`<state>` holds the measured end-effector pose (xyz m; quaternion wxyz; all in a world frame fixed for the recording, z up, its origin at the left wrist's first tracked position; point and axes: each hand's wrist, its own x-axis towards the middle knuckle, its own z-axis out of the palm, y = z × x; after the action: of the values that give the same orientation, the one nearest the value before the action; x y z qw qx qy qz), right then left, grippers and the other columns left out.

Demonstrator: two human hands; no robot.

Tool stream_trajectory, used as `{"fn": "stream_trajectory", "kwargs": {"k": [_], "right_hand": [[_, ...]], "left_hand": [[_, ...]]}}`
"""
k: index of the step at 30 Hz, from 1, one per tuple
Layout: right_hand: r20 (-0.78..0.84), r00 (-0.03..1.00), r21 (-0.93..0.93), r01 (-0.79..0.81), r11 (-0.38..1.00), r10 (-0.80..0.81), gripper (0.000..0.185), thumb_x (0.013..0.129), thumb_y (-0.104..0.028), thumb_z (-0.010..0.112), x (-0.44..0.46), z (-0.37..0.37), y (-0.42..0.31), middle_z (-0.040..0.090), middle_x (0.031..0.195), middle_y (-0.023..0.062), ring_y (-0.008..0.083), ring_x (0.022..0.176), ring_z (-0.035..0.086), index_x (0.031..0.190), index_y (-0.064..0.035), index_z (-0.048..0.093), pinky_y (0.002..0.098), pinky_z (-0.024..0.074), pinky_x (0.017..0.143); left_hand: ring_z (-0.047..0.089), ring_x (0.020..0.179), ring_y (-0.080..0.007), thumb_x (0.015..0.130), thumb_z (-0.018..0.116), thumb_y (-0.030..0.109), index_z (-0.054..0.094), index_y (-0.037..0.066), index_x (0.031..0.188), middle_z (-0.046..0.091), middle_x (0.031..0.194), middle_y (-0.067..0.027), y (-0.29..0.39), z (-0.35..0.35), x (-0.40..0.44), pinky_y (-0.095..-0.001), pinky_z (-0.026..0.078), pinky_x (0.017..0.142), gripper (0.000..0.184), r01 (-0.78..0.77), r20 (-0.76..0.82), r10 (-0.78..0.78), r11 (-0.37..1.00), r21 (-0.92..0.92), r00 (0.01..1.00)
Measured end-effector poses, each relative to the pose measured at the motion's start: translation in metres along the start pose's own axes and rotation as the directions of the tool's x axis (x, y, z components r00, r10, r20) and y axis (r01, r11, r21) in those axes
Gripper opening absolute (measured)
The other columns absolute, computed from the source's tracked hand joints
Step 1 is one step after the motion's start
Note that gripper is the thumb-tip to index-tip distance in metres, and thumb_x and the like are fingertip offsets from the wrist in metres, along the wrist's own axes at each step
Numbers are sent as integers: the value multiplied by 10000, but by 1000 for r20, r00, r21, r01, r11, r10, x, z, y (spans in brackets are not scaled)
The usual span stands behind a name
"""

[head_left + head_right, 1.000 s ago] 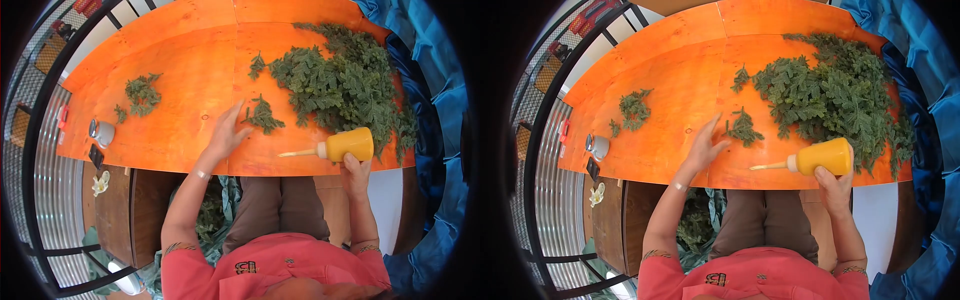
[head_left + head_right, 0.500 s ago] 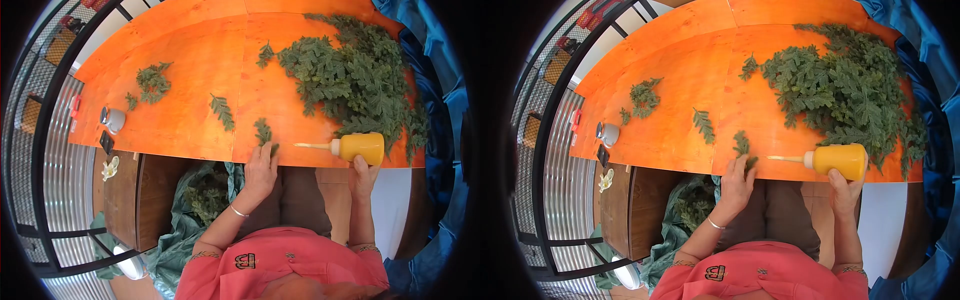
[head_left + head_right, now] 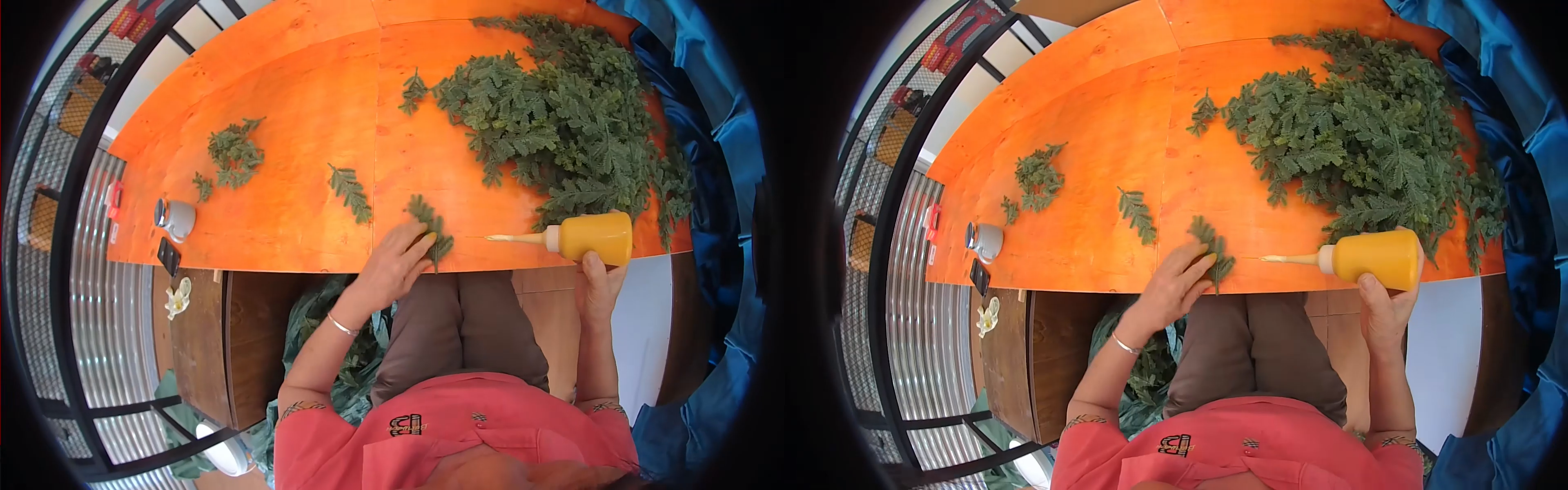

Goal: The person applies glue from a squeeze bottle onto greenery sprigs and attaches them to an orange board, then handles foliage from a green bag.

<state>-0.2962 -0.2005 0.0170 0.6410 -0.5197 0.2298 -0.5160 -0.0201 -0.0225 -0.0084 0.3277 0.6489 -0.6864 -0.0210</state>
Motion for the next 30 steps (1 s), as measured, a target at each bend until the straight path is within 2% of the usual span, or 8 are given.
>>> {"fn": "stream_trajectory", "kwargs": {"k": [3, 7, 9, 12, 18, 24, 27, 30], "right_hand": [[20, 998, -44, 52, 998, -51, 764, 795, -113, 725, 10, 10, 0, 537, 1204, 128, 218, 1119, 558, 1412, -11, 286, 359, 468, 954], [40, 999, -160, 39, 986, -33, 768, 770, -63, 724, 32, 36, -7, 549, 1161, 107, 166, 988, 600, 1403, -27, 292, 282, 541, 740], [44, 999, -130, 24, 991, -18, 774, 767, -59, 728, 37, 51, -7, 549, 1152, 103, 165, 987, 598, 1403, -27, 288, 288, 543, 753], [75, 997, -131, 29, 991, -19, 787, 763, -63, 742, 36, 55, -3, 535, 1172, 101, 173, 1044, 581, 1402, -24, 285, 319, 526, 854], [34, 999, -156, 13, 988, -8, 800, 753, -64, 755, 25, 48, 1, 521, 1210, 111, 196, 1101, 566, 1399, -24, 285, 357, 494, 943], [9, 1000, -189, 16, 982, -15, 810, 745, -68, 764, 28, 52, -4, 535, 1222, 142, 222, 1108, 575, 1396, -29, 283, 380, 498, 948], [2, 999, -173, 50, 984, -50, 829, 740, -97, 783, 29, 59, -8, 544, 1219, 163, 233, 1099, 580, 1394, -27, 278, 383, 497, 944], [15, 995, -199, 97, 975, -96, 855, 731, -134, 805, 25, 58, -11, 549, 1213, 176, 241, 1089, 581, 1388, -15, 271, 376, 494, 934]], "left_hand": [[531, 1094, -408, 742, 714, 14, 590, -15, 1048, 555, 1121, -188, 2, 22, -9, -449, 457, 896, 332, 93, -128, -87, 995, 43, 988], [542, 1049, -401, 724, 734, 26, 585, -13, 1007, 555, 1082, -184, 4, 29, 5, -449, 460, 879, 322, 83, -249, -31, 977, 198, 968], [538, 1051, -402, 714, 745, 32, 591, -13, 1011, 555, 1087, -182, 1, 29, 11, -454, 456, 886, 337, 40, -242, 1, 985, 165, 970], [534, 1070, -401, 700, 753, 23, 607, -12, 1013, 563, 1089, -180, 1, 26, 11, -460, 454, 898, 348, 136, -243, -129, 991, 11, 961], [553, 1078, -391, 722, 751, 25, 607, -17, 1060, 574, 1120, -197, -13, 2, 26, -442, 473, 908, 369, -94, -5, 94, 995, 38, 996], [542, 1095, -390, 752, 740, 36, 589, -13, 1084, 542, 1168, -224, -6, 27, 17, -429, 480, 907, 368, 42, -78, -34, 994, 100, 996], [543, 1070, -400, 765, 733, 39, 593, -10, 1075, 536, 1167, -230, 3, 32, 23, -439, 467, 908, 343, 165, -213, -156, 986, 26, 964], [522, 1077, -409, 778, 722, 39, 599, -7, 1101, 532, 1178, -226, 5, 25, 22, -450, 442, 919, 348, 156, -196, -117, 968, 198, 974]]}}
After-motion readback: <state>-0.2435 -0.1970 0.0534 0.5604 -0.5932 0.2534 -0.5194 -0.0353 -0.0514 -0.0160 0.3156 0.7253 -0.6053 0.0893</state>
